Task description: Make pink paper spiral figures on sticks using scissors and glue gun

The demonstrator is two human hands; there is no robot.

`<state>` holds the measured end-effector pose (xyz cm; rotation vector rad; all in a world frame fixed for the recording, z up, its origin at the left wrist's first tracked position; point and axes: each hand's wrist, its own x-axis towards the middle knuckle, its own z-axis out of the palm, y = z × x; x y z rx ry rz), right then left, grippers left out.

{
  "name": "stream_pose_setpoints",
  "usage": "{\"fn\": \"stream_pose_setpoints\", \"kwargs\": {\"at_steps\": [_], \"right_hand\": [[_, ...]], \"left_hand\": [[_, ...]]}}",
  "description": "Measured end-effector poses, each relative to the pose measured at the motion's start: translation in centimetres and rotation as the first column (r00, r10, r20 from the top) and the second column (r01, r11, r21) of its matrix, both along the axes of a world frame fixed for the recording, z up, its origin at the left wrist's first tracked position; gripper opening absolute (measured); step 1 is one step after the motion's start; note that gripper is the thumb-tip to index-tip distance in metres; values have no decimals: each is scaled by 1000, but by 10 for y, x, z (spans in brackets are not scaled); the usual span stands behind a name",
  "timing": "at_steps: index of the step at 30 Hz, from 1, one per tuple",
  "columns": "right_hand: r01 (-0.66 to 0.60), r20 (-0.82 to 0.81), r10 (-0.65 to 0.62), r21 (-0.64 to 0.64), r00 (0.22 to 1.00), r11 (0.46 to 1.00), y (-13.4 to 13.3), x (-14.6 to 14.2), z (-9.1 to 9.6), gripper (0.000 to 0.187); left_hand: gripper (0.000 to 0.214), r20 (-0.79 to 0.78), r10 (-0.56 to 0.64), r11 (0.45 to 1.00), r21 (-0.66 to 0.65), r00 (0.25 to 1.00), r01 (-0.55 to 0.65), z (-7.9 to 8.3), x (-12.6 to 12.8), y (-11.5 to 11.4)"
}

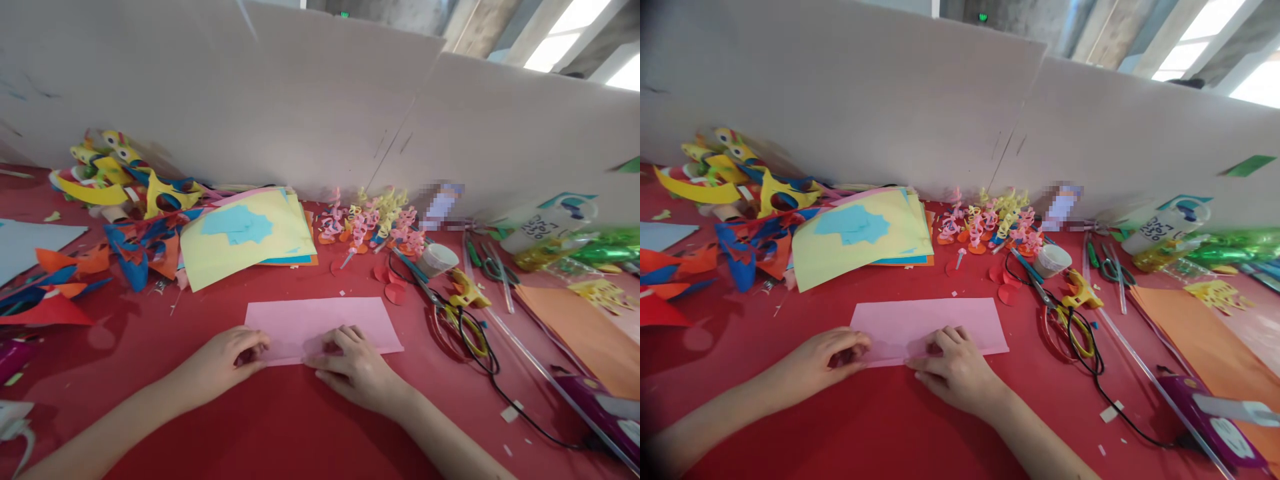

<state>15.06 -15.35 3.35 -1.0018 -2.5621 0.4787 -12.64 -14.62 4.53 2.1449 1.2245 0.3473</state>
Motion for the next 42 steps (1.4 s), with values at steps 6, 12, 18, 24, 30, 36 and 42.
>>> {"fn": "stream_pose_setpoints", "kwargs": {"at_steps": [6, 12, 18, 24, 30, 36, 42], "right_hand": [[6, -15, -6, -16, 1000, 1000, -1, -2, 1, 26], [6, -22, -7, -15, 1000, 1000, -1, -1, -1, 26], [-24, -18, 24, 16, 1000, 1000, -1, -6, 6, 22], [-146, 68, 140, 99, 988, 984, 0, -30, 6, 35], [-122, 112, 109, 116, 988, 986, 0, -40, -5, 30], [-96, 53, 92, 76, 994, 992, 1, -40, -3, 31], [-92, 58, 89, 53, 994, 994, 0, -37, -2, 32]], "left_hand": [[18, -30, 15, 998, -60, 999, -16, 8, -6, -2], [12, -78, 49, 994, -99, 996, -57, 11, -3, 0], [12, -180, 21, 991, -128, 983, -45, 21, 7, 2], [15, -172, -17, 986, -167, 985, -12, 26, 11, 8], [16, -203, 21, 992, -120, 979, -47, 24, 4, 8], [13, -239, 56, 993, -84, 969, -78, 24, -7, 5], [12, -241, -15, 995, -97, 970, -9, 27, -19, 10]]}}
